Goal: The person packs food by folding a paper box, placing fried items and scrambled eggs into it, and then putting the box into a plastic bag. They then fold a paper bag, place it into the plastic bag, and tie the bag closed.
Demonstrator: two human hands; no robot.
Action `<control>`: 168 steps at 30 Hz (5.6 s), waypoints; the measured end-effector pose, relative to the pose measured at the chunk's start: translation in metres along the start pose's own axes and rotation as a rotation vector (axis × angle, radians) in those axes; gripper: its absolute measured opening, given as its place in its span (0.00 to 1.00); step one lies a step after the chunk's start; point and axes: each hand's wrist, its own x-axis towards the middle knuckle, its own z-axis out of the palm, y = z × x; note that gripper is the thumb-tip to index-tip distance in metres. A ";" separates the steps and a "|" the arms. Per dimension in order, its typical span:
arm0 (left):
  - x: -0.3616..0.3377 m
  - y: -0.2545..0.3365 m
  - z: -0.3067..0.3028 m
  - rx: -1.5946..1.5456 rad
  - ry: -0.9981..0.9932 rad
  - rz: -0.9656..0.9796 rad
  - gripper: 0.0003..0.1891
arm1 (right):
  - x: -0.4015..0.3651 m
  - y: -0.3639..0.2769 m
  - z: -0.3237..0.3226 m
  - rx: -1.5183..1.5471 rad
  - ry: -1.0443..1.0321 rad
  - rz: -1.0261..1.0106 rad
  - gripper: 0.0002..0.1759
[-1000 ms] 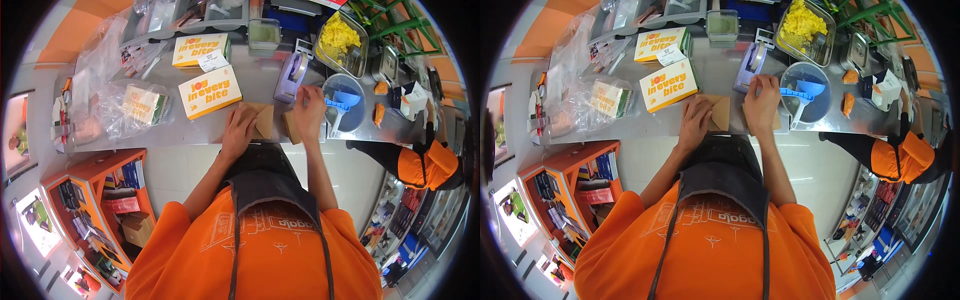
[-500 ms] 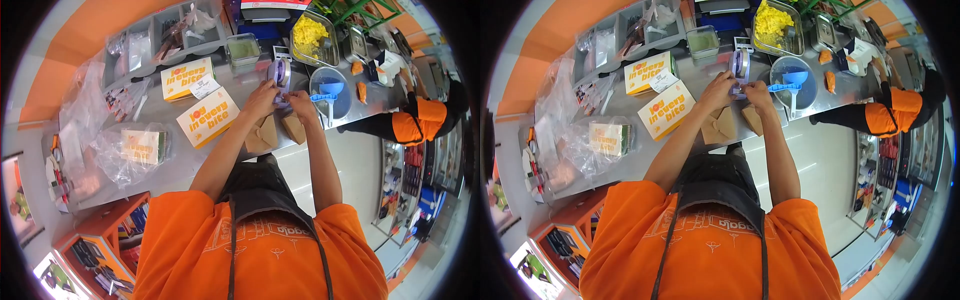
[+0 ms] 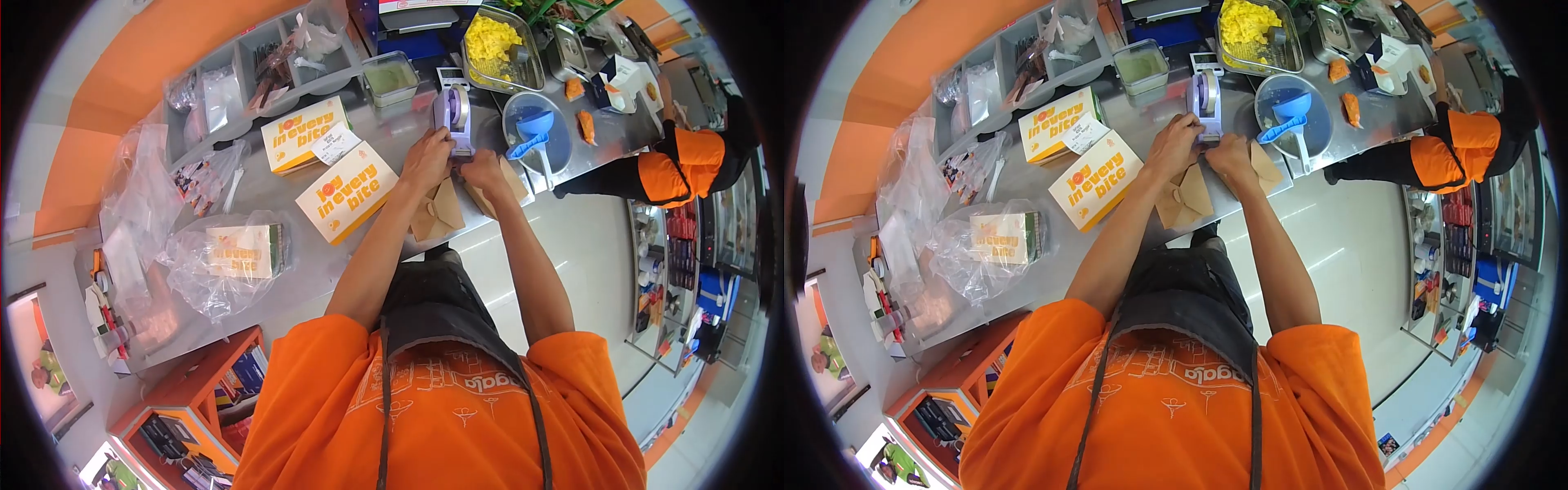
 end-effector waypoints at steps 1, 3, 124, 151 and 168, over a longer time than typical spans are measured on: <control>-0.001 0.000 -0.001 0.001 -0.005 -0.005 0.20 | -0.005 -0.006 0.000 -0.120 0.061 -0.073 0.20; -0.002 0.000 -0.002 -0.008 -0.005 -0.023 0.21 | -0.005 -0.014 -0.004 -0.154 -0.005 -0.066 0.19; -0.138 0.058 0.020 -0.335 0.559 -0.462 0.30 | -0.071 -0.094 -0.038 -0.329 -0.336 -0.223 0.42; -0.382 -0.007 -0.281 0.555 0.797 -0.681 0.22 | -0.168 0.090 -0.002 0.661 0.387 -0.050 0.49; -0.439 -0.082 -0.285 -0.720 0.609 -0.455 0.11 | -0.267 -0.466 0.088 1.549 -0.593 -0.541 0.55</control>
